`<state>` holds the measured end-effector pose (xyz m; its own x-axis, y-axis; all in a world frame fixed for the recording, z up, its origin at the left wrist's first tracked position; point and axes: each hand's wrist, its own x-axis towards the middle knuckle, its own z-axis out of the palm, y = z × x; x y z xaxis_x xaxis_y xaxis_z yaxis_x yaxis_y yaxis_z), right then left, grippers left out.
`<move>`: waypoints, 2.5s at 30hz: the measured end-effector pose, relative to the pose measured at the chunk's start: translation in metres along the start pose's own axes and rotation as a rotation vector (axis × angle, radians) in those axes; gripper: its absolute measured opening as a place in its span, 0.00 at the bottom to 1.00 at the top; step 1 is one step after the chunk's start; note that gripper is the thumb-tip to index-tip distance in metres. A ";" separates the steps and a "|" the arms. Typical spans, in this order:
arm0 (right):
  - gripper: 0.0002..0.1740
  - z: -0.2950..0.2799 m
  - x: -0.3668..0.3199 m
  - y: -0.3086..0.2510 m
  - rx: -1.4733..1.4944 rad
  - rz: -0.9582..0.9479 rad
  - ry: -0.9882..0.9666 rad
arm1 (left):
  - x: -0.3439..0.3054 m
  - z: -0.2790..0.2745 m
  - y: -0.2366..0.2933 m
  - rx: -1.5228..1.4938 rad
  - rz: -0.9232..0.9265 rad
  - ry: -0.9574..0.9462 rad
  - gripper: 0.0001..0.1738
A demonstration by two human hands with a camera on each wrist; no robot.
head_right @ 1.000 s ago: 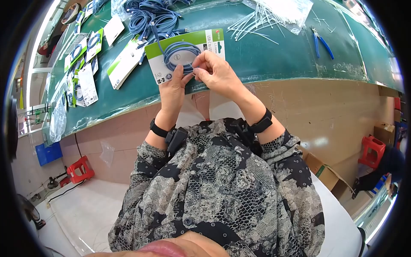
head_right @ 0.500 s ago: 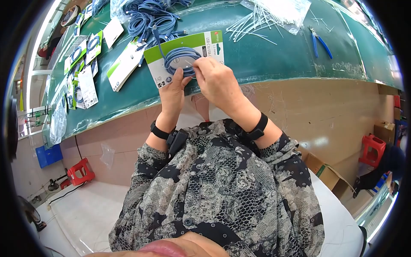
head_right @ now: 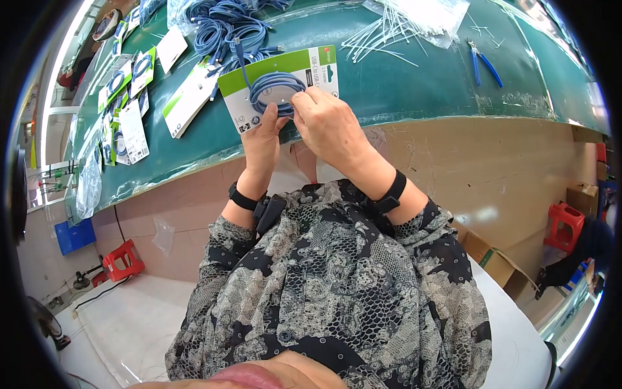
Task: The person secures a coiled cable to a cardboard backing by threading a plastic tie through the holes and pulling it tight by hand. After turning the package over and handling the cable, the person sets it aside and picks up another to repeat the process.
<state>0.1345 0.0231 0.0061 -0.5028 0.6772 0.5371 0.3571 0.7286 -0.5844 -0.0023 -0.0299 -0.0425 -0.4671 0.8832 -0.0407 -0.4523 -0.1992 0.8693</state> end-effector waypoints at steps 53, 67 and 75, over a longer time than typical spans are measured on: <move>0.06 -0.036 0.019 -0.020 -0.095 -0.127 0.121 | -0.005 0.005 0.026 -0.047 0.001 0.012 0.11; 0.20 0.007 -0.004 0.014 0.580 0.082 0.022 | -0.049 0.034 0.062 -0.302 -0.246 -0.101 0.15; 0.19 0.029 -0.016 0.029 0.462 0.022 0.133 | -0.052 0.042 0.078 -0.289 -0.141 -0.145 0.15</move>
<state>0.1303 0.0302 -0.0367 -0.3829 0.7214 0.5770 -0.0358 0.6125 -0.7896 0.0187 -0.0735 0.0486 -0.2817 0.9575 -0.0618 -0.7107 -0.1649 0.6839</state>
